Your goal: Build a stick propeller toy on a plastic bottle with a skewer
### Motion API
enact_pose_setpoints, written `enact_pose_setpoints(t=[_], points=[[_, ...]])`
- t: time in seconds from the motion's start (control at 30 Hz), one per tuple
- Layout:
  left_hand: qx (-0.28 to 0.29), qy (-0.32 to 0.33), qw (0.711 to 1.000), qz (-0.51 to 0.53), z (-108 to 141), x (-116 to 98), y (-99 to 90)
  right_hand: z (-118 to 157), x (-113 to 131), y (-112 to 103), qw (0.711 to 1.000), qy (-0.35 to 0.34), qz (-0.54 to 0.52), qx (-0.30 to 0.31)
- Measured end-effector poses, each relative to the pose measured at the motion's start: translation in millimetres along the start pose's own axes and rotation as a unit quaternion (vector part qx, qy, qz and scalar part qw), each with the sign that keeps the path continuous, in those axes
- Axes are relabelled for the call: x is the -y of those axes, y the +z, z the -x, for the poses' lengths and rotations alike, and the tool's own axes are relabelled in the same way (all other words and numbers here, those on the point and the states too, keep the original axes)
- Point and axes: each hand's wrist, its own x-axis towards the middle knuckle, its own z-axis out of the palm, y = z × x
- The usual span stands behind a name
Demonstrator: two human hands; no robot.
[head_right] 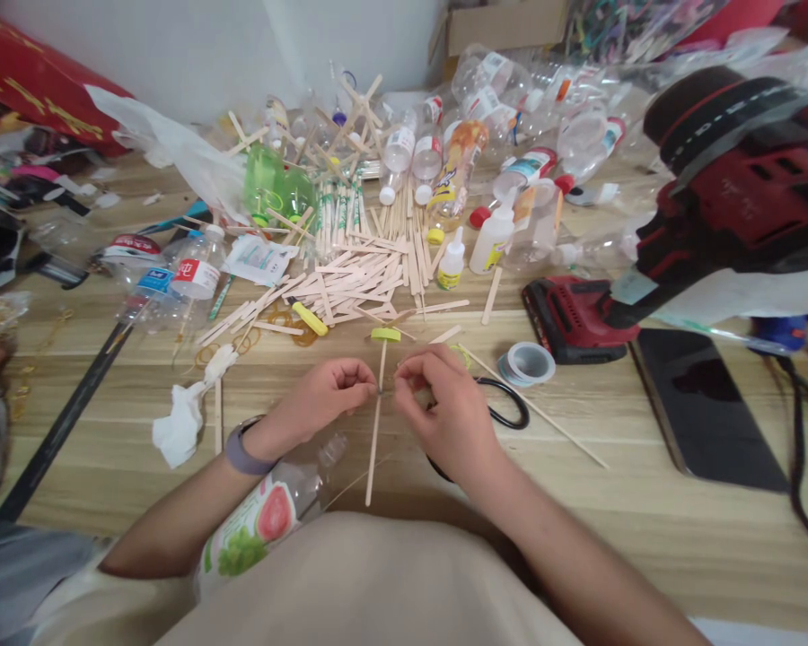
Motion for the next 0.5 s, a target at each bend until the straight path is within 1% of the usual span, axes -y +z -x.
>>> enact_pose_setpoints(t=[0.07, 0.17, 0.23, 0.3, 0.43, 0.5], points=[[-0.003, -0.003, 1.000, 0.005, 0.0, -1.0, 0.3, -1.4, -1.4, -2.5, 1.000, -0.005, 0.005, 0.006], [-0.003, 0.000, 1.000, 0.008, 0.1, -1.3, 0.7, 0.0, -3.9, -0.2, 0.996, -0.030, 0.016, 0.080], [-0.001, 0.005, 1.000, 0.004, 0.2, -0.9, 0.7, 1.6, -4.1, 2.8, 0.993, -0.038, 0.025, 0.113], [0.005, 0.009, 1.000, -0.001, 0.5, -0.5, 0.4, 2.6, -2.7, 4.3, 0.992, -0.041, 0.030, 0.112], [0.027, 0.032, 0.999, -0.005, 2.3, -0.8, -1.2, 2.5, -0.5, 1.6, 0.994, -0.052, 0.030, 0.091], [0.017, 0.054, 0.998, -0.021, 3.4, -1.3, -2.3, 2.4, -2.7, -0.7, 0.994, -0.059, 0.048, 0.072]])
